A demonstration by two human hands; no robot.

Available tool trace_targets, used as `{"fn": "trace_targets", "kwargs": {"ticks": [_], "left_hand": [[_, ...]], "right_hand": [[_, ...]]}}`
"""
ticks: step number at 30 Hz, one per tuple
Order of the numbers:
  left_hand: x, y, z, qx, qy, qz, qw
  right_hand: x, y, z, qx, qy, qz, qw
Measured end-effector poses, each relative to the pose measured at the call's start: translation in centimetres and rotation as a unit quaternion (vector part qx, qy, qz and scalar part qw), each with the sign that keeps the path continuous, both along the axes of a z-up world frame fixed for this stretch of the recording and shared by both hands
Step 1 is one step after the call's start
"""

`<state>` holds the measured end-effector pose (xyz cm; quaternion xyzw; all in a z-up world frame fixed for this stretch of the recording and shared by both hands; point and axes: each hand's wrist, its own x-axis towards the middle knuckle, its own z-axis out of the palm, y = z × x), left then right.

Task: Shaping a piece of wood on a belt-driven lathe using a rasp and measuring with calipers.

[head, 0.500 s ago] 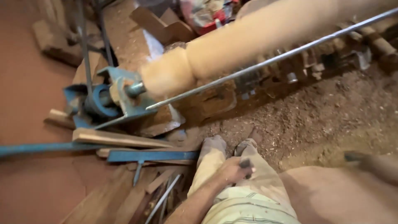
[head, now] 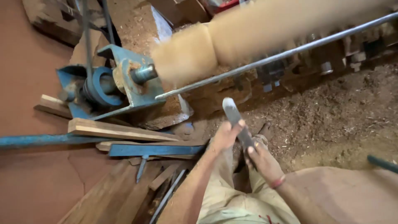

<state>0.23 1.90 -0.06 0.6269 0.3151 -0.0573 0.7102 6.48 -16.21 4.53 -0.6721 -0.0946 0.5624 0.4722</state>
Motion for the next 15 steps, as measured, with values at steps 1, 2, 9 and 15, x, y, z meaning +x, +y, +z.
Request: {"fn": "trace_targets", "kwargs": {"ticks": [1,2,9,15], "left_hand": [[0.5,0.9,0.7,-0.033,-0.022,0.035,0.999],[0.9,1.8,1.5,-0.067,-0.043,0.071,0.994],[2.8,5.3,4.0,0.064,-0.011,0.131,0.989],[2.2,6.5,3.5,0.127,-0.009,0.158,0.979]], "right_hand": [[0.1,1.3,-0.4,0.012,-0.035,-0.015,0.999],[0.2,2.5,-0.6,0.024,-0.07,-0.03,0.997],[-1.8,6.5,-4.4,0.056,-0.094,-0.131,0.985],[-2.6,9.0,-3.9,0.047,-0.096,-0.17,0.98]]}}
